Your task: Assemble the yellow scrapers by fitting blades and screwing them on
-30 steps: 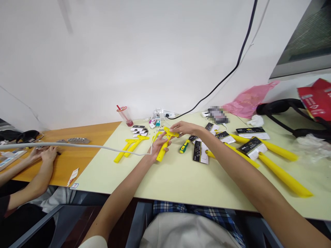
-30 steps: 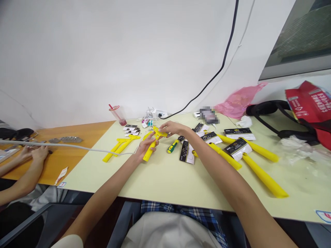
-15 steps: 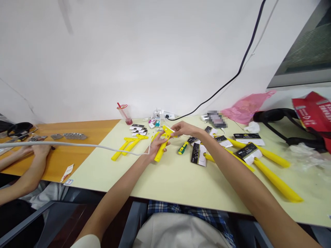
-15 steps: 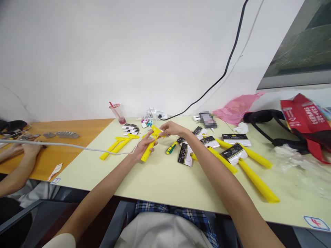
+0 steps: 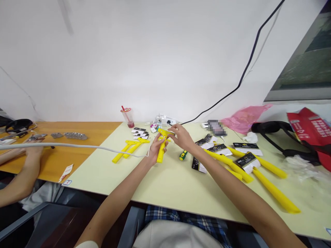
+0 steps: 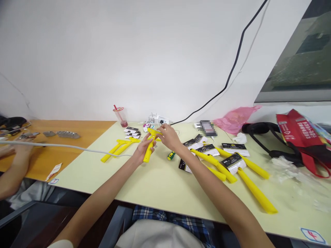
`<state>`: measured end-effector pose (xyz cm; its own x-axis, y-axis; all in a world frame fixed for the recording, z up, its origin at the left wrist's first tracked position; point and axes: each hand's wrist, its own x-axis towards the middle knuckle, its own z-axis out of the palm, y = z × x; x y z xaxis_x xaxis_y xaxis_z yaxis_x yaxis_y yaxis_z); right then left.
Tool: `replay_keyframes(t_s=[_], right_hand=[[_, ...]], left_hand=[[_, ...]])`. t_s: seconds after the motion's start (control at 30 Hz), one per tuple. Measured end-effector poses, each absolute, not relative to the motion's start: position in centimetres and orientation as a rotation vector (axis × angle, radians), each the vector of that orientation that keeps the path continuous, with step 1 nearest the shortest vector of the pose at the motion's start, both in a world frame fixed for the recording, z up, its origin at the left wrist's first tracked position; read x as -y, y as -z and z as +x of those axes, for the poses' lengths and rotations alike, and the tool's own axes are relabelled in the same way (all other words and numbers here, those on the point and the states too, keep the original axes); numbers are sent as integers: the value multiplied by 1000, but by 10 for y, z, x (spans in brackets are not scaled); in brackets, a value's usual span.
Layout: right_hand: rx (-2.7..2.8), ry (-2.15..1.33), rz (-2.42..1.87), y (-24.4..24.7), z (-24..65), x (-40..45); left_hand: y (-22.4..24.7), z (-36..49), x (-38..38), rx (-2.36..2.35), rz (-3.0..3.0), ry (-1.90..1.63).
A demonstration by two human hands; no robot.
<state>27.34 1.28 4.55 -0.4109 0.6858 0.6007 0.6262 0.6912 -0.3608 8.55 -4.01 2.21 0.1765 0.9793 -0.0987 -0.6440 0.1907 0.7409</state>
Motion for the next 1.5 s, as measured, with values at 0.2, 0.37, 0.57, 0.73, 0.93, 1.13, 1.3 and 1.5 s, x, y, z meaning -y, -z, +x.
replay_keyframes(t_s=[0.2,0.37,0.57,0.73,0.93,1.13,1.3,1.5], right_hand=[[2139,-11,-1105,-31,253,31],[2118,-27,-1128,-25,239,50],[2033,-6,-1116,-19,229,53],[2012,-12,-1134,-18,229,56],[1920,-165,-1199,-16,221,57],[1758,-374,-1143,-12,207,55],[1576,-592,-971,-13,205,57],[1207,-966,-944,-6,211,54]], left_hand=[[-18,92,42,-700,654,-1337],[-12,97,46,-683,746,-1376],[-9,98,47,-647,725,-1411],[-7,99,47,-634,748,-1424],[1,106,49,-701,796,-1498],[-6,110,60,-777,1038,-1595],[-14,111,63,-821,1150,-1637],[-24,117,61,-838,1226,-1599]])
